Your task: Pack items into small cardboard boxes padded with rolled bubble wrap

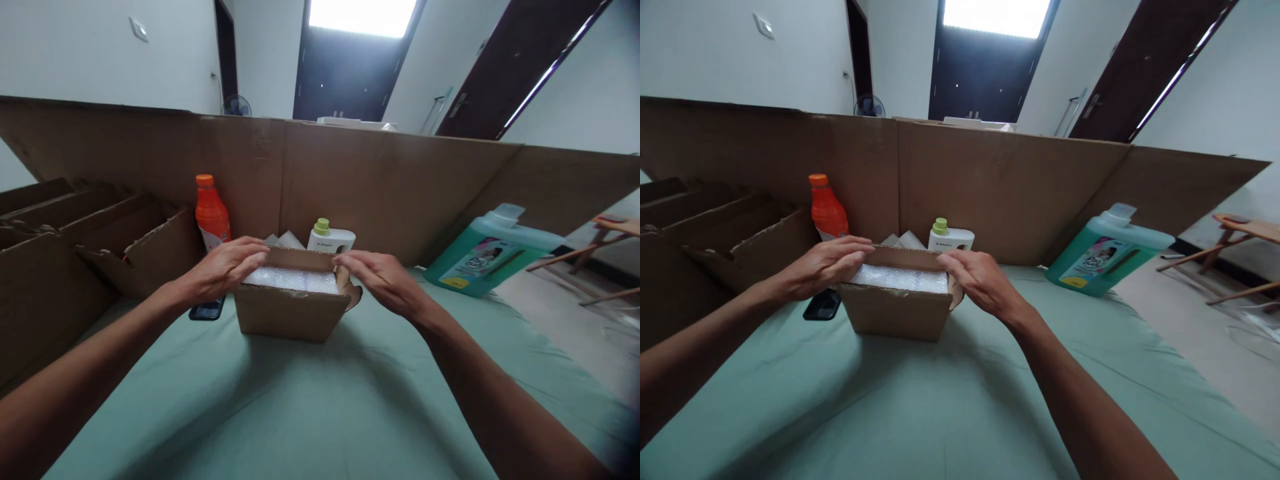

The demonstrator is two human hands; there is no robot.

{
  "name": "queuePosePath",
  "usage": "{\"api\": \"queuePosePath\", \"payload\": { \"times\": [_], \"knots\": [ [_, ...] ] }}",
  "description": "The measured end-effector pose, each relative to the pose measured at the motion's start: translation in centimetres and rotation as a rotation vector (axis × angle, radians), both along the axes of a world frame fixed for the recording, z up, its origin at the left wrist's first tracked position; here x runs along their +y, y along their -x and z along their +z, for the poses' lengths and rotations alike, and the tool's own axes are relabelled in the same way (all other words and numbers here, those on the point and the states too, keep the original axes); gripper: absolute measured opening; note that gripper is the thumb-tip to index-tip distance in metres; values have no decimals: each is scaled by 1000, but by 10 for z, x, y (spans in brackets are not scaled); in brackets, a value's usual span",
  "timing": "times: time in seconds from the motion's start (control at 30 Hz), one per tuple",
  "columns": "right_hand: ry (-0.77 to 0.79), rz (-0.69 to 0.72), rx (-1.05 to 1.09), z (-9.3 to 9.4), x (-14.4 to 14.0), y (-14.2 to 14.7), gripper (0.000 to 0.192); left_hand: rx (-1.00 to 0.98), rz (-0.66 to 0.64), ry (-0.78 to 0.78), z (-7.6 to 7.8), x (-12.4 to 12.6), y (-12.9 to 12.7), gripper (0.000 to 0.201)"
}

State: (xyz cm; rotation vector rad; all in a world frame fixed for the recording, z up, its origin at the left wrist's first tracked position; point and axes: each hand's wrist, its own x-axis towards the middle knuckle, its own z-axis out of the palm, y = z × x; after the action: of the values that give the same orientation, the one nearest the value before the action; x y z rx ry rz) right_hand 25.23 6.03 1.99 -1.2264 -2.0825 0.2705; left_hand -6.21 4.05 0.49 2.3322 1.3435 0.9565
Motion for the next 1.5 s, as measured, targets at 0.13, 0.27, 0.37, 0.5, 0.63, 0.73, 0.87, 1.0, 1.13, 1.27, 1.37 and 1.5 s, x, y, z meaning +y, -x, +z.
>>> {"api": "queuePosePath", "payload": {
  "times": [0.13, 0.27, 0.37, 0.5, 0.63, 0.73, 0.87, 1.0, 1.13, 1.27, 1.37, 1.5],
  "knots": [
    [28, -135, 145, -48, -41, -41, 29, -307, 420, -219, -54, -53, 17, 37],
    [275, -97, 225, -120, -40, -38, 61, -501, 463, 90, -127, -57, 9, 76],
    [419, -30, 337, -150, -21, -15, 78, -650, 341, 241, -152, -33, -14, 85],
    [451, -69, 406, -158, -19, 3, 68, -780, 243, 303, -150, -24, -39, 71],
    [402, -79, 351, -156, -59, 19, 53, -779, 359, 336, -144, -83, -23, 61],
    [331, 97, 320, -143, -86, 59, 56, -780, 563, 313, -135, -138, 18, 61],
    [317, 212, 304, -113, -92, 104, 60, -754, 793, 213, -109, -162, 51, 71],
    [342, 25, 294, -107, -97, 73, 42, -776, 522, 231, -105, -141, 21, 73],
    [285, -250, 195, -128, -130, 7, 37, -812, 253, 298, -127, -123, -36, 64],
    [250, -368, 216, -153, -168, -27, 40, -800, 116, 375, -148, -120, -69, 62],
    [205, -366, 220, -171, -179, -45, 52, -783, 88, 406, -156, -119, -74, 62],
    [208, -220, 256, -195, -167, -81, 94, -775, 89, 450, -165, -124, -72, 63]
  ]
}}
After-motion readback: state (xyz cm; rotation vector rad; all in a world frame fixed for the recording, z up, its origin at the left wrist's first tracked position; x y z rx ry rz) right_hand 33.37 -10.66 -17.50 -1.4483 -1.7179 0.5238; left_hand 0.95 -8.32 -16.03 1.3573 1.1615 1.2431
